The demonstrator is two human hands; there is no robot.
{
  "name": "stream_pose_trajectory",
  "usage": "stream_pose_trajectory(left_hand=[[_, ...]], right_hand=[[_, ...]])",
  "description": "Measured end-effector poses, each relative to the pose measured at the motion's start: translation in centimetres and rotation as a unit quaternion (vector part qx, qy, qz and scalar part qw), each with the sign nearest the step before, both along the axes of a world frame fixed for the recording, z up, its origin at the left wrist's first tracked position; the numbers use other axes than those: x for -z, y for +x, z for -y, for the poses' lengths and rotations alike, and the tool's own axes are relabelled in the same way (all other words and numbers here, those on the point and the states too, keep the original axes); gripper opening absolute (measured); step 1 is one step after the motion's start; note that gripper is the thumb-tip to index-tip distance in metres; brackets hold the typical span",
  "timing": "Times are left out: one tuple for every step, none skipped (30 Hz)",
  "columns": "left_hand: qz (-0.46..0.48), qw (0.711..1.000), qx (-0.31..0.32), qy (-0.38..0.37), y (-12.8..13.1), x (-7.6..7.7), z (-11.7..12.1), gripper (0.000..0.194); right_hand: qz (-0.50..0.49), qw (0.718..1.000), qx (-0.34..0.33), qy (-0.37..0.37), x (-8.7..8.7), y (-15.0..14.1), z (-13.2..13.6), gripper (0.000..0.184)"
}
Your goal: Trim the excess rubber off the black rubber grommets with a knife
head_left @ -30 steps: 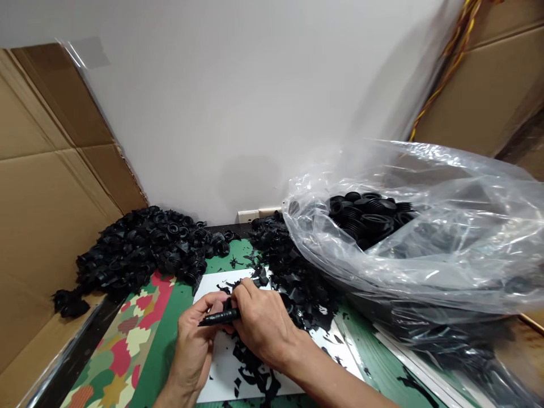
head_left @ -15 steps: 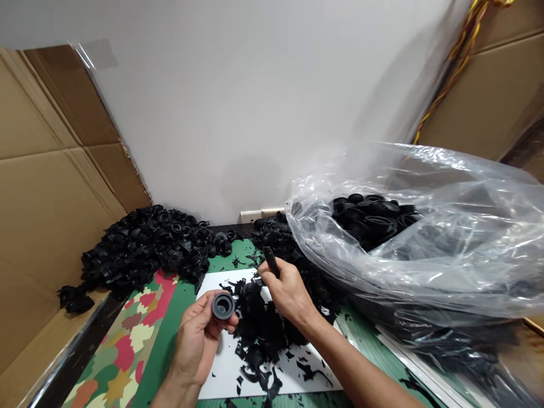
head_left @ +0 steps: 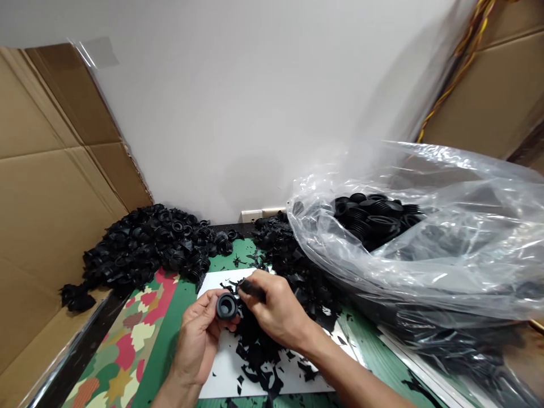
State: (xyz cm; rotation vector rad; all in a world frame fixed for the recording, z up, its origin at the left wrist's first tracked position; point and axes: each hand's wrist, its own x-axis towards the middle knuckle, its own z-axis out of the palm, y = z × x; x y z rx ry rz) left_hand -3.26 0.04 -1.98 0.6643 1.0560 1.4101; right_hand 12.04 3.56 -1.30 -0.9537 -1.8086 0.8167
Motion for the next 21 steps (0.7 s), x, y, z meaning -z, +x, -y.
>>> stream_pose_trajectory(left_hand=[[0.002,1.000,0.004,-0.002,0.0,0.0,0.0,0.023],[0.002,1.000,0.005,-0.004,0.0,-0.1,0.1,0.022],[0.000,1.000,0.004,-0.007,0.1,-0.2,0.1,0.023],[-0.004,1.000,0.002,-0.008,0.2,-0.3,0.1,0.023],[-0.011,1.000,-0.001,-0.006,0.2,-0.4,0.1,0.024],[-0.021,1.000,-0.004,-0.003,0.3,-0.5,0.2,0.024],[-0.033,0.999,-0.005,0.000,0.4,-0.5,0.2,0.024],[-0.045,0.999,-0.005,0.005,0.5,-0.6,0.2,0.023],[-0.058,0.998,-0.004,0.009,0.6,-0.6,0.2,0.021],[-0.070,0.997,-0.004,0.015,0.6,-0.6,0.1,0.020],[-0.081,0.996,-0.005,0.021,0.6,-0.5,0.1,0.020],[-0.090,0.995,-0.008,0.028,0.6,-0.5,0.1,0.020],[-0.098,0.994,-0.012,0.037,0.6,-0.4,0.1,0.021],[-0.102,0.994,-0.014,0.045,0.5,-0.3,0.1,0.022],[-0.101,0.994,-0.014,0.050,0.4,-0.2,0.1,0.023],[-0.095,0.994,-0.008,0.052,0.4,-0.1,0.1,0.023],[-0.086,0.995,-0.001,0.048,0.3,-0.1,0.1,0.023],[-0.077,0.996,0.008,0.040,0.3,-0.1,0.2,0.024],[-0.067,0.997,0.016,0.031,0.3,-0.2,0.2,0.025],[-0.058,0.998,0.020,0.021,0.3,-0.2,0.2,0.026],[-0.050,0.998,0.020,0.014,0.2,-0.3,0.3,0.026]], right_hand=[[0.031,0.999,0.000,0.027,0.1,-0.2,0.2,0.015],[0.061,0.997,0.002,0.046,0.2,-0.4,0.4,0.018],[0.092,0.994,0.006,0.057,0.3,-0.6,0.6,0.022],[0.125,0.990,0.011,0.064,0.4,-0.7,0.7,0.023],[0.161,0.984,0.017,0.071,0.4,-0.8,0.7,0.022],[0.196,0.977,0.025,0.079,0.3,-0.9,0.8,0.020],[0.229,0.969,0.032,0.090,0.2,-1.0,0.9,0.017],[0.257,0.960,0.038,0.102,0.1,-1.1,1.0,0.014],[0.281,0.952,0.043,0.114,0.0,-1.1,1.0,0.011],[0.298,0.946,0.046,0.123,0.0,-1.2,1.1,0.009],[0.308,0.941,0.047,0.129,-0.1,-1.3,1.2,0.008],[0.314,0.939,0.048,0.132,-0.1,-1.3,1.2,0.007],[0.315,0.939,0.047,0.130,-0.1,-1.4,1.3,0.007],[0.311,0.941,0.048,0.122,-0.1,-1.4,1.2,0.006],[0.301,0.946,0.049,0.110,0.0,-1.4,1.2,0.006],[0.284,0.953,0.052,0.093,0.1,-1.3,1.0,0.006],[0.262,0.961,0.057,0.070,0.3,-1.2,0.8,0.007],[0.233,0.969,0.065,0.044,0.4,-1.0,0.5,0.008],[0.200,0.976,0.079,0.014,0.6,-0.8,0.2,0.008],[0.165,0.982,0.095,-0.016,0.8,-0.6,-0.2,0.006],[0.128,0.985,0.109,-0.046,0.9,-0.3,-0.6,0.006]])
